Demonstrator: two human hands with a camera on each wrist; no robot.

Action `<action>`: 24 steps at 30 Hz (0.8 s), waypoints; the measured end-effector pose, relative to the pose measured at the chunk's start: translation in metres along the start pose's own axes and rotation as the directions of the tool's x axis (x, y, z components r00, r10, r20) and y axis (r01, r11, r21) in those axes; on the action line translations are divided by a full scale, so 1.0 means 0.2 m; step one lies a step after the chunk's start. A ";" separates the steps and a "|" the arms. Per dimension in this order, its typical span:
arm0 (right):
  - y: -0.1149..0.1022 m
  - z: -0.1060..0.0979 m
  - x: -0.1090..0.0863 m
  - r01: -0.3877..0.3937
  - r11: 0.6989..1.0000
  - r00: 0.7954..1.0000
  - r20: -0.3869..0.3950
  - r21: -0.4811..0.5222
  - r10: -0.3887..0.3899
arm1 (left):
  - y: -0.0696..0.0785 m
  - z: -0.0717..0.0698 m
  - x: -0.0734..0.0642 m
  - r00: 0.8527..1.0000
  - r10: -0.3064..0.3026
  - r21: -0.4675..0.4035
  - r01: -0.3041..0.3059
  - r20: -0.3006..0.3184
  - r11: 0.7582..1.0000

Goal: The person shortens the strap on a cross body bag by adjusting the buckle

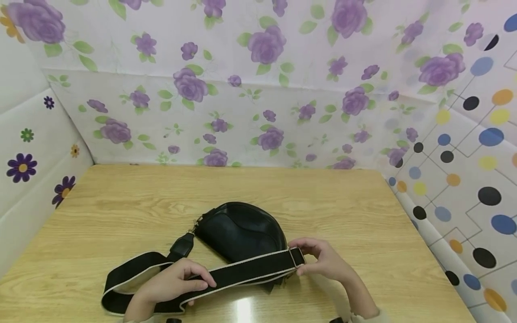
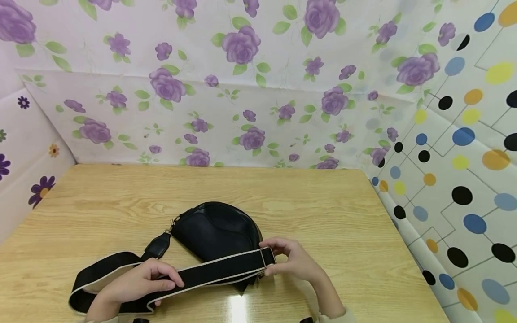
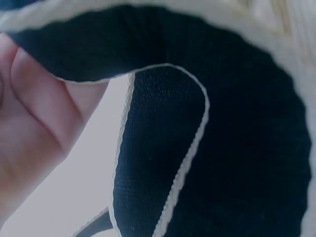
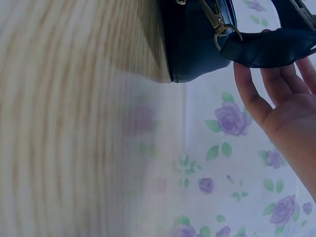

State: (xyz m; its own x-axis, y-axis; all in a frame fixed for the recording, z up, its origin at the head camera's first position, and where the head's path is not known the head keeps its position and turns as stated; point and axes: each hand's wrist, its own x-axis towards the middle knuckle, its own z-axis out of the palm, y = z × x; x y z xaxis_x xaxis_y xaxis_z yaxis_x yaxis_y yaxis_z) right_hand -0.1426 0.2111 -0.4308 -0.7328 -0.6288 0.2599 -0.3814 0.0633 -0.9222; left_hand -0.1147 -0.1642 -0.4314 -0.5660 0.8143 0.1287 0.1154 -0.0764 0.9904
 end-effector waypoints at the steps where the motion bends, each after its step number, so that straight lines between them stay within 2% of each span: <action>1: 0.00 0.00 0.00 0.004 1.000 1.000 0.012 0.005 -0.004 | 0.00 0.00 0.00 1.000 -0.001 0.011 0.001 -0.005 1.000; 7: 0.01 -0.02 -0.03 0.070 0.997 0.993 0.096 -0.006 -0.070 | -0.03 -0.01 -0.02 0.999 0.039 0.002 -0.039 0.008 0.999; 12: -0.02 -0.02 -0.06 0.023 1.000 0.989 0.143 -0.007 -0.022 | -0.03 0.00 -0.02 0.998 -0.065 -0.035 0.064 -0.020 0.997; 18: -0.03 -0.01 -0.09 0.010 0.999 0.971 0.241 -0.053 0.004 | -0.03 0.01 -0.01 0.995 -0.097 0.070 0.098 -0.025 0.993; 21: -0.02 0.01 -0.10 -0.002 0.996 0.957 0.290 -0.087 0.028 | -0.04 0.01 -0.02 0.989 -0.147 0.094 0.149 -0.026 0.984; 24: -0.03 0.02 -0.11 -0.022 0.993 0.952 0.301 -0.115 0.056 | -0.04 0.02 -0.02 0.980 -0.193 0.105 0.197 -0.046 0.975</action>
State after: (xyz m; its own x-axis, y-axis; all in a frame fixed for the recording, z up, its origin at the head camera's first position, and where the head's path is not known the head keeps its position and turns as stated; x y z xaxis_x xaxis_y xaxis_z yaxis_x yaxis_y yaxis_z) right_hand -0.1218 0.2217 -0.4326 -0.5491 -0.8286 0.1093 -0.4276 0.1661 -0.8886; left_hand -0.1096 -0.1651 -0.4401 -0.6148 0.7862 -0.0625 0.0866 0.1461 0.9855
